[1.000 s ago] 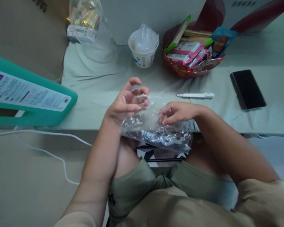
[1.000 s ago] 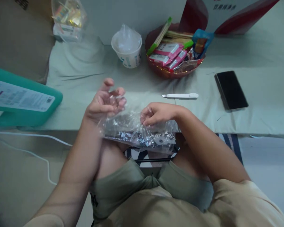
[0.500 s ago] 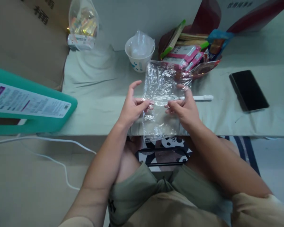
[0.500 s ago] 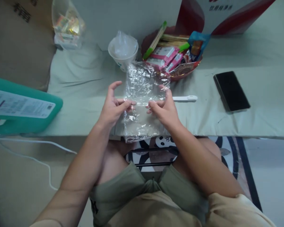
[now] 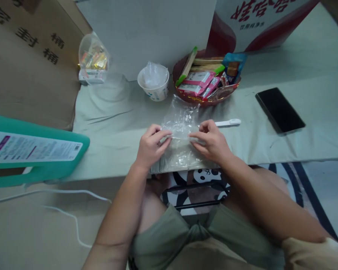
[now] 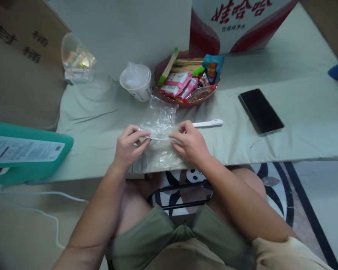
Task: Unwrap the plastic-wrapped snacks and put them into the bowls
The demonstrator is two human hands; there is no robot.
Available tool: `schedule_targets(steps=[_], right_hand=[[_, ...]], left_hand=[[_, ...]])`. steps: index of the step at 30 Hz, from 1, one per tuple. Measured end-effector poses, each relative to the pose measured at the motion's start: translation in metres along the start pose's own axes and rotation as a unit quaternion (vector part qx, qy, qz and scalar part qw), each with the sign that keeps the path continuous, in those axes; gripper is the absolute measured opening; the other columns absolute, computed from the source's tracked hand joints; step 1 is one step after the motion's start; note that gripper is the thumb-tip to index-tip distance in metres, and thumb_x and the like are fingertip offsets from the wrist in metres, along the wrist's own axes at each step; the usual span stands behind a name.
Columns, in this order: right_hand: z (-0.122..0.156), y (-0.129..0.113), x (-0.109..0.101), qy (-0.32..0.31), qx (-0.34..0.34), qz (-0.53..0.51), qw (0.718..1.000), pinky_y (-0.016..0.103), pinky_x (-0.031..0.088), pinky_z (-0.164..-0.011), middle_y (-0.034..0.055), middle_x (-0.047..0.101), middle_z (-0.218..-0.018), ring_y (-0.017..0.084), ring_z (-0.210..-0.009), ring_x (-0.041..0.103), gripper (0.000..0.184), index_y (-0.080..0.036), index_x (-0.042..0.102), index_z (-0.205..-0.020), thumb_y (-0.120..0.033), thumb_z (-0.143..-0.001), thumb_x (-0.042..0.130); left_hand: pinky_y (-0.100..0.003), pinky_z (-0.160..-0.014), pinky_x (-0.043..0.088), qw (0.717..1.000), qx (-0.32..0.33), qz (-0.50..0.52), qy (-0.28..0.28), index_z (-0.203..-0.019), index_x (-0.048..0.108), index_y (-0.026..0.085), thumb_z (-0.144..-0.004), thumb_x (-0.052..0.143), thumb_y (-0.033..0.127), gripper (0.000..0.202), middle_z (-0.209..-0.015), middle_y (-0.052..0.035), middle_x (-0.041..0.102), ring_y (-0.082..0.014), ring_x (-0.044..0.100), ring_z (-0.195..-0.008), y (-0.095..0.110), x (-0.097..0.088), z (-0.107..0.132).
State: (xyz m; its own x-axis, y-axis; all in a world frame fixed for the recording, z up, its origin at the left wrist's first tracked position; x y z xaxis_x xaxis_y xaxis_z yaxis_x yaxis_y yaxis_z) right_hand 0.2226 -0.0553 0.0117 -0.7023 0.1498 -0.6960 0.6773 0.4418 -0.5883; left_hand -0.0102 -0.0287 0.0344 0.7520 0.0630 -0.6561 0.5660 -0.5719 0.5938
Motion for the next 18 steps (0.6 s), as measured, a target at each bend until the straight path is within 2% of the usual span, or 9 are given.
schedule_targets(steps=[2,4,6,8,10,12,14,16,18], right_hand=[[-0.004,-0.002,-0.004,0.045,-0.005,0.007,0.999,0.044,0.057,-0.090,0.0127,0.060,-0.124,0.027,-0.111,0.064,0.015,-0.024,0.077,-0.089,-0.028,-0.089,0.062],[-0.006,-0.008,-0.010,0.063,-0.035,-0.020,0.997,0.050,0.050,-0.105,0.0121,0.061,-0.135,0.032,-0.130,0.059,0.013,-0.022,0.073,-0.082,-0.028,-0.087,0.063],[-0.008,-0.015,-0.015,0.031,-0.041,-0.084,0.995,0.052,0.045,-0.113,0.0091,0.072,-0.121,0.032,-0.129,0.062,0.013,-0.022,0.069,-0.078,-0.028,-0.087,0.062],[-0.009,-0.017,-0.016,-0.029,0.033,-0.183,0.982,0.049,0.050,-0.106,0.0047,0.076,-0.091,0.026,-0.103,0.073,0.016,-0.023,0.065,-0.079,-0.033,-0.091,0.059],[-0.009,-0.017,-0.014,-0.044,0.153,-0.288,0.944,0.043,0.056,-0.090,0.0009,0.071,-0.074,0.021,-0.077,0.073,0.018,-0.024,0.063,-0.090,-0.041,-0.092,0.059],[-0.010,-0.016,-0.011,-0.020,0.242,-0.376,0.894,0.039,0.057,-0.079,-0.0004,0.069,-0.074,0.019,-0.071,0.070,0.031,-0.026,0.060,-0.107,-0.050,-0.087,0.066],[-0.012,-0.018,-0.006,-0.026,0.278,-0.431,0.858,0.037,0.056,-0.076,-0.0005,0.069,-0.080,0.019,-0.075,0.070,0.049,-0.027,0.058,-0.114,-0.050,-0.076,0.077],[-0.014,-0.021,-0.001,-0.074,0.290,-0.439,0.847,0.035,0.054,-0.072,-0.0001,0.068,-0.080,0.018,-0.074,0.066,0.043,-0.024,0.062,-0.101,-0.045,-0.069,0.083],[-0.016,-0.024,0.001,-0.084,0.285,-0.415,0.860,0.033,0.051,-0.068,-0.0001,0.065,-0.075,0.015,-0.069,0.060,0.030,-0.022,0.060,-0.081,-0.041,-0.071,0.080]], left_hand=[[-0.029,-0.069,0.053,0.997,0.006,-0.052,0.054,-0.084,0.078,0.021,-0.084,0.074,0.025,0.006,-0.100,-0.0075,0.059,-0.0164,0.061,-0.088,0.000,-0.003,-0.001],[-0.036,-0.083,0.055,0.997,0.009,-0.034,0.071,-0.076,0.074,0.020,-0.080,0.077,0.028,0.009,-0.115,-0.0105,0.060,-0.0240,0.060,-0.111,0.001,-0.006,-0.001],[-0.043,-0.095,0.055,0.996,0.009,0.079,0.040,-0.072,0.069,0.020,-0.080,0.076,0.031,0.015,-0.115,-0.0093,0.067,-0.0266,0.063,-0.118,0.003,-0.007,-0.001],[-0.043,-0.095,0.057,0.972,-0.049,0.228,0.004,-0.077,0.066,0.021,-0.084,0.072,0.036,0.018,-0.095,-0.0060,0.073,-0.0237,0.071,-0.104,0.005,-0.005,-0.001],[-0.035,-0.080,0.061,0.928,-0.165,0.334,0.002,-0.085,0.065,0.021,-0.086,0.071,0.041,0.021,-0.076,-0.0015,0.070,-0.0181,0.073,-0.080,0.003,-0.002,-0.001],[-0.028,-0.066,0.058,0.883,-0.281,0.376,0.022,-0.093,0.064,0.022,-0.084,0.071,0.042,0.023,-0.071,0.0012,0.067,-0.0137,0.068,-0.065,-0.002,0.001,-0.002],[-0.025,-0.060,0.055,0.849,-0.345,0.399,0.038,-0.104,0.064,0.024,-0.082,0.073,0.040,0.029,-0.073,0.0022,0.068,-0.0127,0.066,-0.062,-0.007,0.001,-0.004],[-0.027,-0.061,0.055,0.820,-0.369,0.435,0.038,-0.117,0.061,0.027,-0.079,0.074,0.042,0.043,-0.080,0.0008,0.071,-0.0149,0.070,-0.067,-0.010,0.001,-0.006],[-0.028,-0.063,0.056,0.794,-0.376,0.477,0.003,-0.124,0.058,0.027,-0.075,0.078,0.045,0.056,-0.085,-0.0020,0.074,-0.0177,0.072,-0.071,-0.011,0.002,-0.006]])
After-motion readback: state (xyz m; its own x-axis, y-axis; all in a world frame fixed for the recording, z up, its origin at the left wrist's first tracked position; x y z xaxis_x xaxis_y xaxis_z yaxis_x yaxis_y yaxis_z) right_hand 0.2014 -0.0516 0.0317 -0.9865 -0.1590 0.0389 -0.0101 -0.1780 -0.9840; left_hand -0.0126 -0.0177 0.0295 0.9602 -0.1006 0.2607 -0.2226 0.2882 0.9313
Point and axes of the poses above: each hand's wrist, its own z-axis away from the middle knuckle, its own x-axis out of the palm, y = z × x, the point moved 2 cm from there along -z, towards the middle knuckle
